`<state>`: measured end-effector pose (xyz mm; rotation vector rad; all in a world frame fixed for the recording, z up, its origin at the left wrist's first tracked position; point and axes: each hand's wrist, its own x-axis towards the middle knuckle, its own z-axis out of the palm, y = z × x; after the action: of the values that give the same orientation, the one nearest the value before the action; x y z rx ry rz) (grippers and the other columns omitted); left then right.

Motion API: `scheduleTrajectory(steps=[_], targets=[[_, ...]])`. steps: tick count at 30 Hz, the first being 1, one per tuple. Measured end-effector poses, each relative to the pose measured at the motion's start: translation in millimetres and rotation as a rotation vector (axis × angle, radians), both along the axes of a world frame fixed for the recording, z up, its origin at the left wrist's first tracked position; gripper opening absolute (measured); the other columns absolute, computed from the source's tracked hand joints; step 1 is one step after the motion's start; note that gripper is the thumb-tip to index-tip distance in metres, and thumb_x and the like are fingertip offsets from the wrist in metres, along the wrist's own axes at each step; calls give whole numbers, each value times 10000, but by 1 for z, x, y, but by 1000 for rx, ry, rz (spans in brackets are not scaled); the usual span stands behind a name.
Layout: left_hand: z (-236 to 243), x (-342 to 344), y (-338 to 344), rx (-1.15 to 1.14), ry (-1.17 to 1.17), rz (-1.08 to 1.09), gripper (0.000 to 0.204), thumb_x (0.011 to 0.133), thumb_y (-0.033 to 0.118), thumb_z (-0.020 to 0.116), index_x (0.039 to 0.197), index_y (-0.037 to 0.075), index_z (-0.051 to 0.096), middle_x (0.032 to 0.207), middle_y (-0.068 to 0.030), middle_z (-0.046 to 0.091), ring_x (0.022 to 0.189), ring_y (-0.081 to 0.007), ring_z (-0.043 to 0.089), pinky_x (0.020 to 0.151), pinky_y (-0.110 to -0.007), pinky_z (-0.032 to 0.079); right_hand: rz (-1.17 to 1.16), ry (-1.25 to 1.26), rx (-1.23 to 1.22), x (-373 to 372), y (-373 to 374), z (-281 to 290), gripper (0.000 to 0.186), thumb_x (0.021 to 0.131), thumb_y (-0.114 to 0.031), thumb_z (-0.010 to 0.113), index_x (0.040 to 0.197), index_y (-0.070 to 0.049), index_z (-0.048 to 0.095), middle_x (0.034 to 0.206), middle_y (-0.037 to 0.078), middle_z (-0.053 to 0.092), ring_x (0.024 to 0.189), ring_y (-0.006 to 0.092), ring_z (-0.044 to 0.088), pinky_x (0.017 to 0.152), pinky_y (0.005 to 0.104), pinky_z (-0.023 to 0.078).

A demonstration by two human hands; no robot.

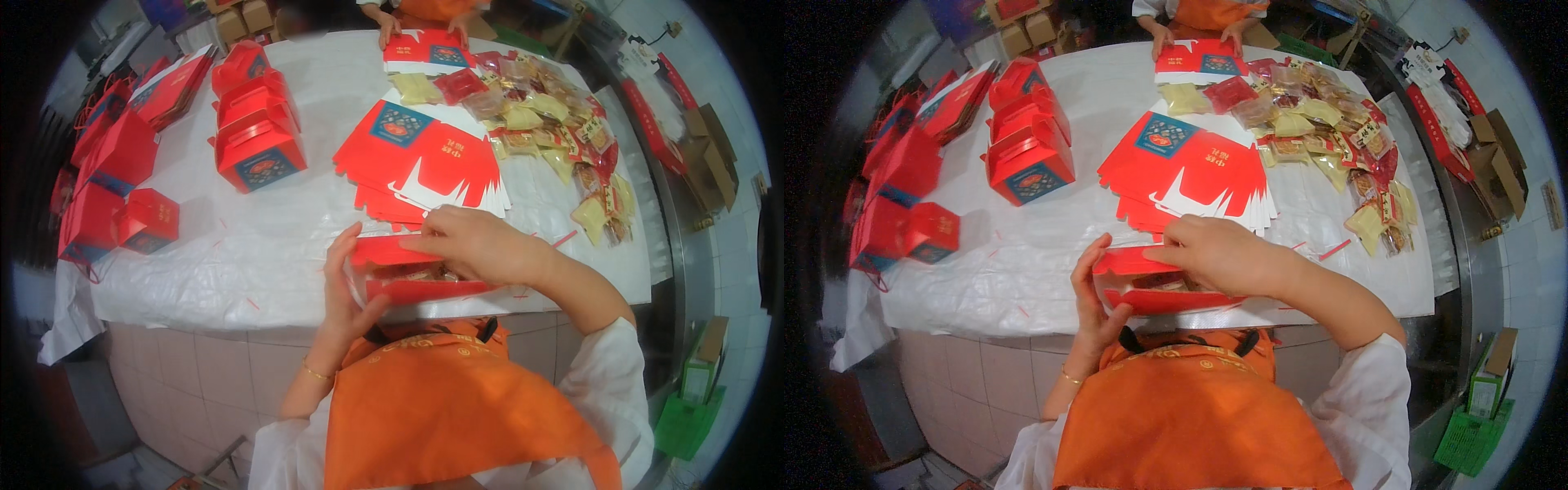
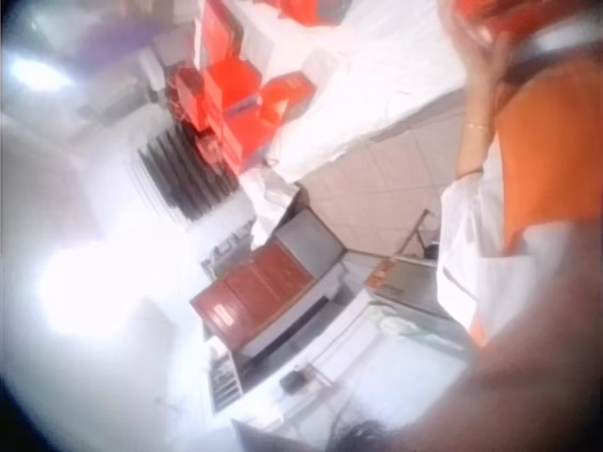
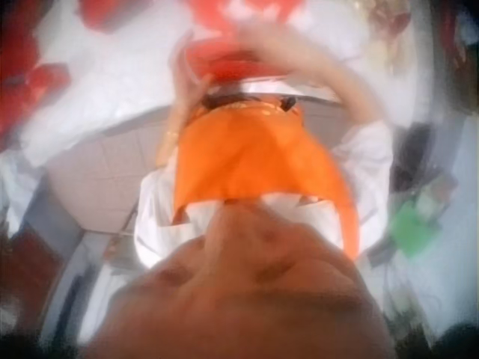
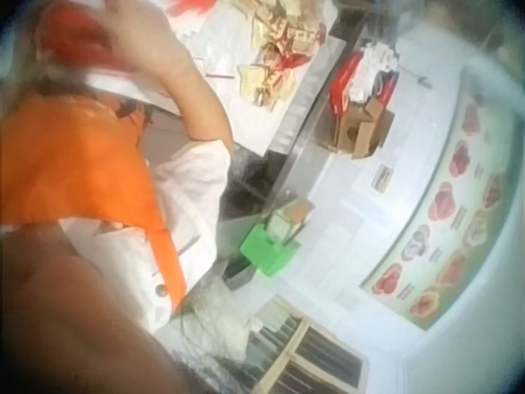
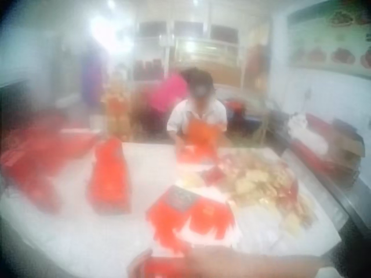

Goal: The person folds several red decorative gift boxes, places packaged snacks into each box, and tucks the flaps to close them on a production table.

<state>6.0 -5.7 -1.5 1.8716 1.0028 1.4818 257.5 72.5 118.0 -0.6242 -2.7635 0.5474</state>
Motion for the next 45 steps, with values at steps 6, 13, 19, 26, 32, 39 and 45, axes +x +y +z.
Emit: scheduleTrajectory(steps=[6, 13, 19, 26, 32, 39, 45], targets=[[33, 15, 5, -108, 59, 241, 819, 763, 124, 816, 1461, 61, 391, 1573, -185, 351, 1455, -333, 389, 1193, -456, 327, -177, 89, -321, 10, 37, 5, 199, 939, -131, 612, 1085, -22, 692, 907, 167, 633, 870, 350, 636, 783, 436, 518], [65, 14, 7, -65, 249, 216, 280, 756, 39, 802, 989, 47, 647, 1486, -185, 476, 1412, -357, 459, 1142, -439, 397, -1, 24, -365, 14, 46, 7, 232, 982, -110, 561, 1156, -40, 697, 967, 139, 643, 887, 314, 634, 792, 397, 522], [56, 8, 8, -105, 240, 269, 195, 792, -10, 759, 924, 33, 623, 1284, -120, 653, 1372, -357, 507, 1092, -426, 439, 39, -62, -391, 21, 38, 16, 344, 1011, -149, 541, 1326, -63, 649, 1106, 147, 621, 1031, 311, 615, 900, 395, 510], [52, 3, 7, -151, 175, 261, 168, 804, -42, 734, 902, 24, 614, 1221, -113, 684, 1347, -359, 532, 1080, -431, 446, 38, -36, -364, 26, 30, 12, 436, 979, -246, 588, 1338, -3, 626, 1142, 162, 611, 1079, 320, 600, 948, 390, 493], [54, -2, 4, -62, 209, 211, 183, 793, -33, 748, 893, 32, 610, 1209, -105, 709, 1335, -362, 542, 1080, -450, 447, 35, -40, -333, 29, 26, 9, 505, 896, -289, 708, 1291, 19, 645, 1136, 162, 622, 1042, 318, 621, 908, 386, 517], [44, -2, 3, -7, 163, 224, 195, 793, -29, 762, 902, 35, 613, 1183, -104, 721, 1305, -364, 568, 1072, -446, 454, 6, -77, -297, 24, 22, 16, 517, 845, -259, 773, 1265, 19, 657, 1128, 148, 623, 1009, 296, 640, 848, 370, 532], [41, 4, 5, 38, 168, 311, 191, 788, -44, 768, 890, 29, 624, 1113, -106, 733, 1242, -355, 615, 1062, -450, 465, -56, -114, 92, 10, 3, 21, 454, 803, -240, 814, 1163, -19, 649, 1059, 129, 626, 954, 321, 627, 810, 389, 532]])
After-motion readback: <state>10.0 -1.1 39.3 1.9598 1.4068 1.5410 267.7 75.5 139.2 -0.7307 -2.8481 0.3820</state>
